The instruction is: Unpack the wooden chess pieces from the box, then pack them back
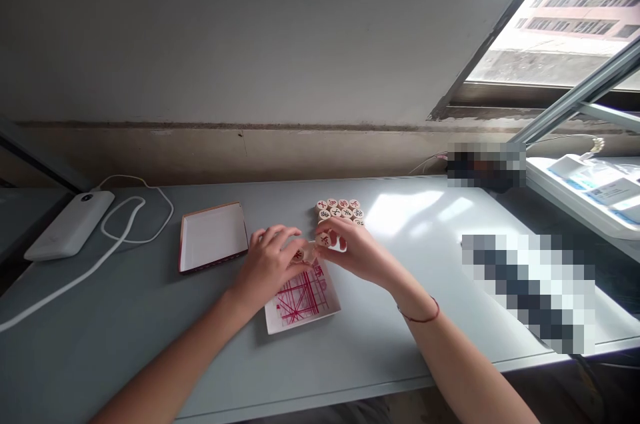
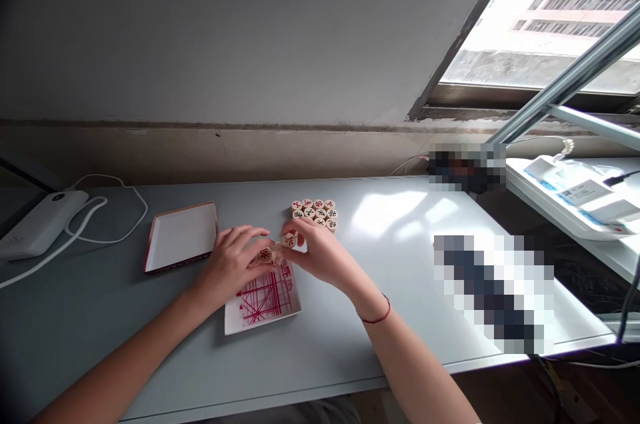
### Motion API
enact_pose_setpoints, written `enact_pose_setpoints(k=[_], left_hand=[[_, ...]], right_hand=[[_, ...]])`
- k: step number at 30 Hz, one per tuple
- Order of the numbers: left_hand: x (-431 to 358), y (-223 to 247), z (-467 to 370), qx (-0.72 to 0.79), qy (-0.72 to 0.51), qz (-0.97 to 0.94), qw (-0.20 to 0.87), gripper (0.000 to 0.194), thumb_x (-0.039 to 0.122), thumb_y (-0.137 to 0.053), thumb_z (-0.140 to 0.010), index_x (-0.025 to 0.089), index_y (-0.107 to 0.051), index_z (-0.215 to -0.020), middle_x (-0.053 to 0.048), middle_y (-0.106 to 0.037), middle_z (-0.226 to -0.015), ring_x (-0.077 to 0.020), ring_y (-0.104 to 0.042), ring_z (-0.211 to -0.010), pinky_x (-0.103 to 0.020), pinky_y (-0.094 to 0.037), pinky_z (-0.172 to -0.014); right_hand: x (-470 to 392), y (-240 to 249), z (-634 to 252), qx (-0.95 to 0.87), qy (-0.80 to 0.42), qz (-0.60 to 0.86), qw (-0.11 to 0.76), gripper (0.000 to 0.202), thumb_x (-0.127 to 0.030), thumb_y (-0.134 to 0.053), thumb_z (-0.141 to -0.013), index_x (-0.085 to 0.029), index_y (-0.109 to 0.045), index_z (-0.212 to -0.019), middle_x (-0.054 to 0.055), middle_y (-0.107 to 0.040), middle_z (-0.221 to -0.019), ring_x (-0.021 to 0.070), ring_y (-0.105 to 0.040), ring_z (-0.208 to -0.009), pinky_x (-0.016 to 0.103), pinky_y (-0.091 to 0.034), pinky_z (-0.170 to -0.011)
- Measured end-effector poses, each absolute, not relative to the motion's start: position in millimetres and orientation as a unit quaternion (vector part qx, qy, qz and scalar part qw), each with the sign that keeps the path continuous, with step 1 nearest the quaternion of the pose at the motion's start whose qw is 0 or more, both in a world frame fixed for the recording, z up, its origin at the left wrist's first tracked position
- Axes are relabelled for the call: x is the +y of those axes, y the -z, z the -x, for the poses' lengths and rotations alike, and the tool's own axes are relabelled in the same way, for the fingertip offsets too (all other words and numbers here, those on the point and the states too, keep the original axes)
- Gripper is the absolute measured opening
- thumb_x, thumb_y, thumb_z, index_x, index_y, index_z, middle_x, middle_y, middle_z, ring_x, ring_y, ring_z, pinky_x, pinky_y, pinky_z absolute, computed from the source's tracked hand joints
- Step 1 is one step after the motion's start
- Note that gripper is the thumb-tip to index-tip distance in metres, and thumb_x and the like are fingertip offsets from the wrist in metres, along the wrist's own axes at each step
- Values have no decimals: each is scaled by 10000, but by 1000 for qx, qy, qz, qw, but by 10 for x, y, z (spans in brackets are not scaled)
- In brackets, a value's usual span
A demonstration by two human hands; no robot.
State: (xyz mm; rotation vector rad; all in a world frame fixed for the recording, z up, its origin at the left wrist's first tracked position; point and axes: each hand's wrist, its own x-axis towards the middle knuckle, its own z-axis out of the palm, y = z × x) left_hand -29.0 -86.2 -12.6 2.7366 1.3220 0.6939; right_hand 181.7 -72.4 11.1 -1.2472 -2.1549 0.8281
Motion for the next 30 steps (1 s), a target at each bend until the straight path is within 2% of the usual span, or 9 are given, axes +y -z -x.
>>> enact_pose_setpoints(k=[4, 8, 12, 19, 24, 30], left_hand=[[-847, 66, 455, 431, -188, -882, 16, 324, 356, -627, -864, 214, -585, -1152, -59, -642, -1127, -221, -568, -1022, -351, -404, -838], [-858, 49, 534, 435, -160, -886, 29, 276, 309, -621, -870, 216, -599, -1129, -52, -647, -1112, -222, -570, -1010, -355, -416, -829], [-865, 74, 552, 437, -151, -886, 42, 237, 290, -615, -871, 217, -618, -1097, -48, -645, -1104, -225, -573, -1006, -363, -429, -832], [-867, 80, 558, 446, -140, -882, 61, 213, 268, -580, -887, 213, -625, -1088, -52, -645, -1070, -218, -582, -967, -365, -465, -843], [-881, 49, 551, 461, -101, -877, 95, 277, 222, -620, -862, 203, -593, -1137, -44, -641, -1071, -213, -594, -950, -340, -488, -817], [-887, 5, 618, 485, -82, -860, 133, 338, 183, -614, -859, 222, -556, -1190, -37, -627, -1096, -200, -608, -963, -299, -496, -792]], right_hand=[[-802, -111, -1741, -838, -246, 448, 191, 118, -217, -600, -861, -227, -606, -978, 28, -575, -914, 131, -557, -742, 262, -462, -646], [-824, -71, -1645, -863, -192, 434, 171, 118, -108, -584, -844, -199, -616, -912, 43, -590, -907, 158, -569, -812, 278, -470, -690], [-816, 6, -1594, -878, -146, 423, 167, 133, -66, -572, -826, -179, -615, -882, 50, -576, -885, 150, -561, -734, 259, -446, -608], [-832, 38, -1573, -883, -126, 431, 134, 137, -56, -563, -818, -163, -623, -878, 54, -559, -888, 136, -555, -664, 267, -446, -575], [-841, 18, -1582, -877, -140, 438, 141, 260, -89, -580, -820, -184, -578, -1062, 69, -576, -984, 156, -588, -724, 281, -474, -604], [-824, 32, -1599, -873, -129, 449, 139, 138, -90, -543, -839, -182, -533, -941, 62, -554, -977, 139, -550, -675, 269, -439, -570]])
